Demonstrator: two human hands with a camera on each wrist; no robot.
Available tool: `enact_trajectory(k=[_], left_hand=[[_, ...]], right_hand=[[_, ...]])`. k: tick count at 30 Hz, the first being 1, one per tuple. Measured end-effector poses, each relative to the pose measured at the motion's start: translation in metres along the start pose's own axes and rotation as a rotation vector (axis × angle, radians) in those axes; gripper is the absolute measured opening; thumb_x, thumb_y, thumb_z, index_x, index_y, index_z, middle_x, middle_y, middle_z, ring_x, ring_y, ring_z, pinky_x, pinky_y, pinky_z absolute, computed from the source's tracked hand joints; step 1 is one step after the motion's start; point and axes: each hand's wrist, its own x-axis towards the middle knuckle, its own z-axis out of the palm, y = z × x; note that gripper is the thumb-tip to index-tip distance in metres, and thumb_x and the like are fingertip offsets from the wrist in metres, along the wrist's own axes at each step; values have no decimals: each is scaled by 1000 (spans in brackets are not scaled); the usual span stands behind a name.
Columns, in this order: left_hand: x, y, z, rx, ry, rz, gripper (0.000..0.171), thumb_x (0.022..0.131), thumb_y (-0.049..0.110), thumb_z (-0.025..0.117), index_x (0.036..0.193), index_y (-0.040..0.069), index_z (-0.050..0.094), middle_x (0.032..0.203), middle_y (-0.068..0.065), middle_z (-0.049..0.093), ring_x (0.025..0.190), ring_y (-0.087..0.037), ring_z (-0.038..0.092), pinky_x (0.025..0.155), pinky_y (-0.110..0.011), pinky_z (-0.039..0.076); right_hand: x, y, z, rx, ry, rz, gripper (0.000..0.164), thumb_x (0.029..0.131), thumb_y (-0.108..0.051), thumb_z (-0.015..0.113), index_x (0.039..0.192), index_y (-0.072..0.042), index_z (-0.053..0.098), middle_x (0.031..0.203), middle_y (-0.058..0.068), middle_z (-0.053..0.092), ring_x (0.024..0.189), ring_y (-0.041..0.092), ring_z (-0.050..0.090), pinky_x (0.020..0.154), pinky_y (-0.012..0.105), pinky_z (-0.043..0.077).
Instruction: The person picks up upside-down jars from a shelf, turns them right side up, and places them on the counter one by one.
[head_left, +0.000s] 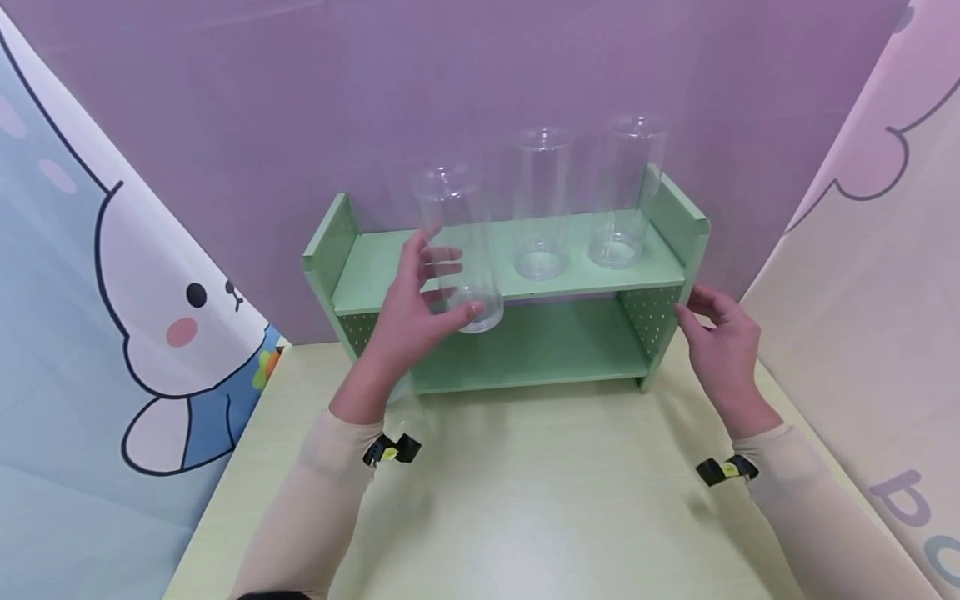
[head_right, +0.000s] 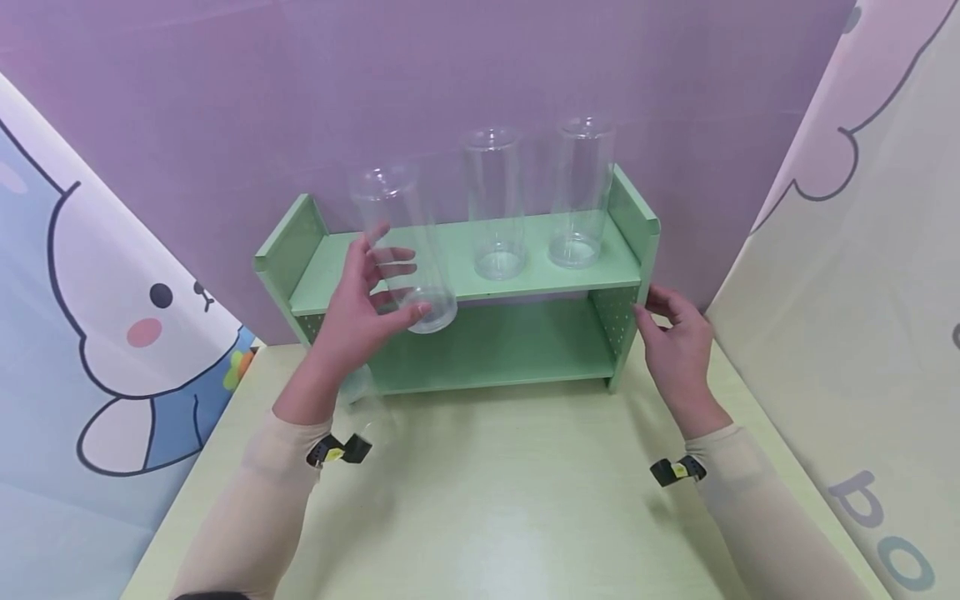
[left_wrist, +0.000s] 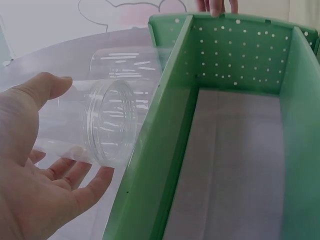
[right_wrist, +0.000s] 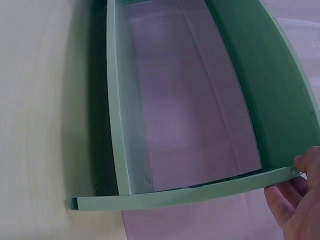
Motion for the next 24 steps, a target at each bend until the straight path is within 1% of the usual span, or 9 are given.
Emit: enact_trajectory(k=[4, 7, 12, 15, 20, 22, 24], left_hand=[[-11, 1, 2, -15, -22, -5, 106, 88, 19, 95, 170, 35, 29, 151, -3, 58, 139, -29, 61, 109, -49, 59], [-18, 1, 6, -37, -46, -6, 108, 88, 15, 95, 171, 36, 29, 151, -4, 58, 134, -32, 65, 109, -50, 59], [-29, -1, 14, -49, -81, -8, 111, 87, 11, 95, 171, 39, 28, 151, -3, 59, 126, -31, 69, 108, -50, 60], [-36, -5, 21, -37, -93, -5, 113, 86, 10, 95, 172, 40, 28, 152, -2, 59, 127, -29, 68, 108, -48, 60], [-49, -16, 32, -26, -110, -14, 114, 85, 12, 97, 172, 37, 29, 154, 4, 60, 134, -26, 64, 111, -48, 58], [-54, -22, 37, -32, -120, -16, 112, 85, 13, 97, 172, 35, 30, 153, 5, 60, 136, -26, 63, 113, -48, 56], [-59, -27, 42, -35, -129, -17, 110, 85, 13, 97, 171, 35, 32, 153, 6, 60, 137, -25, 62, 113, -49, 56]], right_hand=[[0, 1, 1, 1, 2, 6, 29, 100, -5, 82, 129, -2, 79, 116, 17, 80, 97, -10, 69, 82, 6, 55], [1, 2, 1, -1, 6, 13, 29, 100, -5, 81, 129, -2, 79, 117, 17, 80, 98, -10, 69, 82, 6, 55], [1, 4, 2, -4, 10, 9, 29, 100, -4, 81, 129, -2, 79, 117, 18, 80, 98, -10, 69, 82, 6, 55], [1, 3, 2, -2, 10, 4, 28, 100, -4, 81, 128, -2, 79, 117, 18, 80, 97, -10, 69, 82, 6, 55], [0, 1, 2, 9, 7, 6, 29, 100, -4, 81, 129, -1, 79, 116, 17, 80, 97, -9, 69, 82, 6, 55], [0, 1, 2, 9, 4, -2, 29, 100, -3, 81, 129, -1, 78, 117, 19, 79, 97, -9, 69, 82, 6, 55], [0, 2, 2, 7, 4, -13, 30, 100, -2, 80, 130, -1, 78, 117, 21, 79, 98, -10, 69, 82, 6, 55]])
